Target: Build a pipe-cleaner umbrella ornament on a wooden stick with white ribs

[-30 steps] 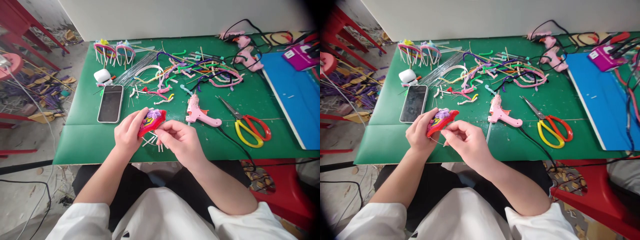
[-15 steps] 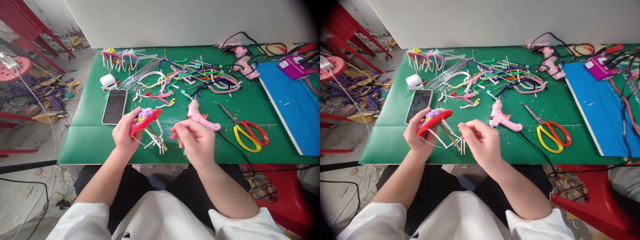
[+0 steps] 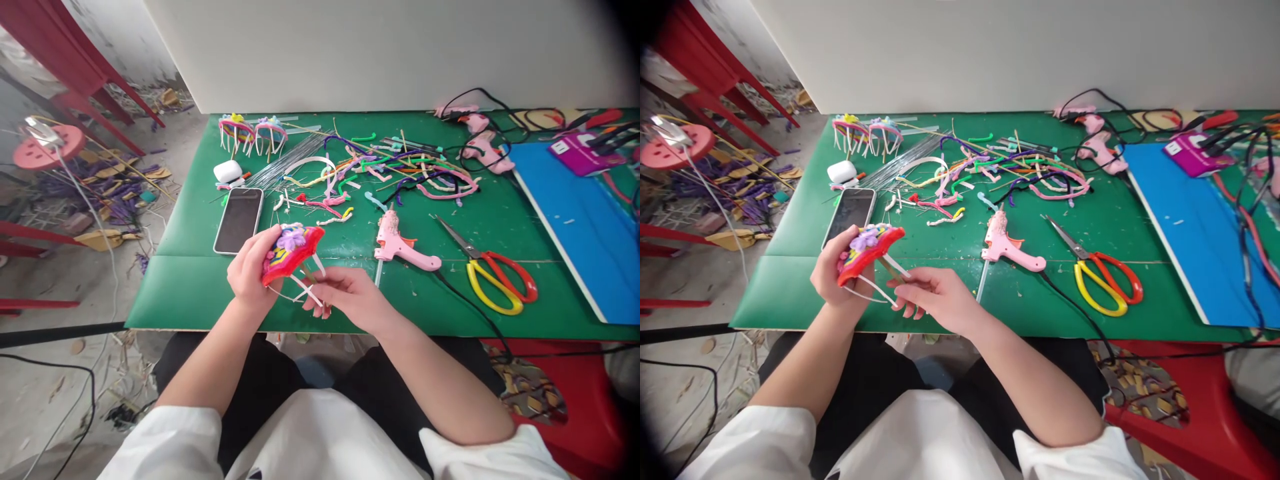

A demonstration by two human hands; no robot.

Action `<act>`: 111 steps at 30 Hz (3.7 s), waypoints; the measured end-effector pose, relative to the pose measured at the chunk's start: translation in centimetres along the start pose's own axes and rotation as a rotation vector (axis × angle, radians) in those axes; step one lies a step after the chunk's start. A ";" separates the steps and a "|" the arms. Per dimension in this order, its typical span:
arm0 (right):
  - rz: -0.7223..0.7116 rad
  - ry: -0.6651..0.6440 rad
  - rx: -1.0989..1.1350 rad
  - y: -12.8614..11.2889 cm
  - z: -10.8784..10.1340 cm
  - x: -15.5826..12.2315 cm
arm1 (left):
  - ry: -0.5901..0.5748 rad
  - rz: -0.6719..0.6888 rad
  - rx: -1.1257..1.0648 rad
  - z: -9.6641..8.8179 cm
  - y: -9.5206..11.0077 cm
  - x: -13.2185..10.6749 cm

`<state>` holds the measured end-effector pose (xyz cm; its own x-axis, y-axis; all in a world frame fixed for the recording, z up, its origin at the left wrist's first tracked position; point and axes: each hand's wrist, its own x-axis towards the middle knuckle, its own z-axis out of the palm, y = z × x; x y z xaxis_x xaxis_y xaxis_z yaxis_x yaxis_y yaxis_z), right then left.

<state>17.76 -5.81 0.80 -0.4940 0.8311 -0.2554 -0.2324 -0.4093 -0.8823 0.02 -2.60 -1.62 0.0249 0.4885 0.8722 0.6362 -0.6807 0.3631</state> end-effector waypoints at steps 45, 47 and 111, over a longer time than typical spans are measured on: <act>-0.381 0.503 -0.285 0.1 -0.5 1.2 | -0.408 -1.448 -1.049 -1.3 6.5 3.9; -0.382 0.498 -0.280 0.1 -0.4 1.2 | -0.381 -1.498 -1.123 -1.4 6.5 4.1; -0.141 0.191 -0.046 0.3 0.3 1.2 | -0.291 -0.041 -0.018 -1.5 1.2 2.5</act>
<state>16.83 -5.08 0.35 -0.2908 0.9368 -0.1944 -0.2470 -0.2698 -0.9307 -0.31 -3.06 1.52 0.2207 0.6502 0.7270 0.6275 -0.6653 0.4045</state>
